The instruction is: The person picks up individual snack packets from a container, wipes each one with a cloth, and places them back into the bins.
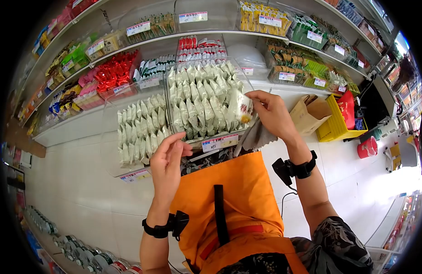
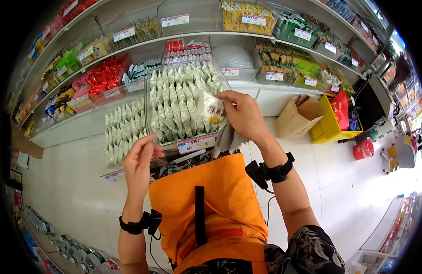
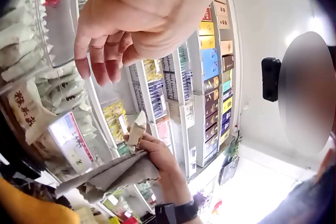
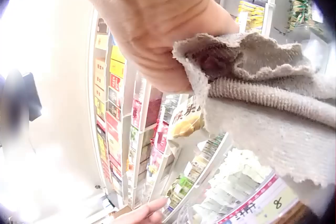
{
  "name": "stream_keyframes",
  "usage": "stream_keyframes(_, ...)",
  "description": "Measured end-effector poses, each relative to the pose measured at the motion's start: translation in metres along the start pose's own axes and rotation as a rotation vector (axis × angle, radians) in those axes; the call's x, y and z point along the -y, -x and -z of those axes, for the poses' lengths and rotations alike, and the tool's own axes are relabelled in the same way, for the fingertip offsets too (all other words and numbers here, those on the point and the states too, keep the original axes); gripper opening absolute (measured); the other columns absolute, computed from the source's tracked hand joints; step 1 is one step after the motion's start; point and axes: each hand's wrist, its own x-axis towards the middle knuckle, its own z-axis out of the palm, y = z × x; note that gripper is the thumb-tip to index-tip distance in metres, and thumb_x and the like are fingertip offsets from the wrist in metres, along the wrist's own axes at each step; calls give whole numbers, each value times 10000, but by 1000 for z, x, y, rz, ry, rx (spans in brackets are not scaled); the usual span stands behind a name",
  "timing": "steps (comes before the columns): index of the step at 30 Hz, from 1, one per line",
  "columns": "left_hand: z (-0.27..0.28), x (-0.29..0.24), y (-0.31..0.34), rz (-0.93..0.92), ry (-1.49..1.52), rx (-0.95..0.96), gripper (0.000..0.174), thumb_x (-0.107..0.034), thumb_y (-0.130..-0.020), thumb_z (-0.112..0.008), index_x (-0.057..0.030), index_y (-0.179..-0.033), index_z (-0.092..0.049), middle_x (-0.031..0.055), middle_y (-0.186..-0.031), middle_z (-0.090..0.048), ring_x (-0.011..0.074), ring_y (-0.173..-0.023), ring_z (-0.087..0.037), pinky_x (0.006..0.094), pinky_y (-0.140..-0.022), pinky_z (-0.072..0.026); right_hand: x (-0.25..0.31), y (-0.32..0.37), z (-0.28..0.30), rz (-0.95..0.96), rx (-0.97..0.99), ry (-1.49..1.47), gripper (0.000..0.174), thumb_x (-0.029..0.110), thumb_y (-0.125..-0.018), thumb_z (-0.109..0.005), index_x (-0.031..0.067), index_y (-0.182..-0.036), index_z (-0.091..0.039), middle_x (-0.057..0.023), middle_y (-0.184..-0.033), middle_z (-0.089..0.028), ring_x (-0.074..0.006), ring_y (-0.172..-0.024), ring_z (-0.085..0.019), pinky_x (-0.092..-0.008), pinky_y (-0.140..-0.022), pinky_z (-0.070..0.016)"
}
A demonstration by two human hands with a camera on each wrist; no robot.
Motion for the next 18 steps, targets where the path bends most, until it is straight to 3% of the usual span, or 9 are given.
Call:
stream_keyframes(4,-18,-13,-3,145,171,89,452,-314,-1070,-433,67,-1267,-576,129,-972,-689,182,-898,-669,325,-818,-553,34,18,0,61,105,-153,216,100,-920,-593,35,-1097,-698,-150,-793,-692,-199,-699,-656,-333,-684,-524)
stream_keyframes(8,-30,-24,-5,274,325,192,617,-435,-1058,-412,123,-1289,-534,182,-1068,-688,237,-959,-690,370,-835,-572,56,29,-4,102,227,-120,201,125,-891,-656,26,-1060,-700,-147,-814,-716,-223,-724,-687,-338,-690,-530)
stream_keyframes(11,-28,-23,-5,346,319,366,609,-431,-1054,-427,117,-1297,-534,179,-1111,-678,244,-964,-696,377,-808,-593,69,31,-4,92,351,-61,190,128,-879,-675,26,-1037,-704,-138,-807,-724,-217,-725,-692,-328,-688,-530)
stream_keyframes(12,-28,-18,-3,349,334,387,548,-374,-1039,-501,108,-1298,-538,168,-1132,-671,238,-940,-701,364,-766,-610,68,32,-7,94,358,-82,182,128,-877,-677,27,-1025,-707,-133,-797,-723,-211,-717,-690,-324,-684,-528)
stream_keyframes(15,-32,-17,2,373,305,351,446,-304,-1009,-593,68,-1253,-592,119,-1061,-687,172,-861,-694,306,-729,-604,66,33,-14,95,374,-133,158,128,-869,-685,28,-988,-716,-118,-768,-722,-198,-691,-684,-314,-670,-522)
stream_keyframes(18,-30,-6,5,368,274,400,406,-252,-1005,-603,73,-1247,-584,116,-1063,-687,177,-855,-700,313,-727,-612,63,32,-21,82,339,-191,142,131,-863,-690,22,-949,-719,-110,-751,-718,-194,-667,-678,-311,-653,-515)
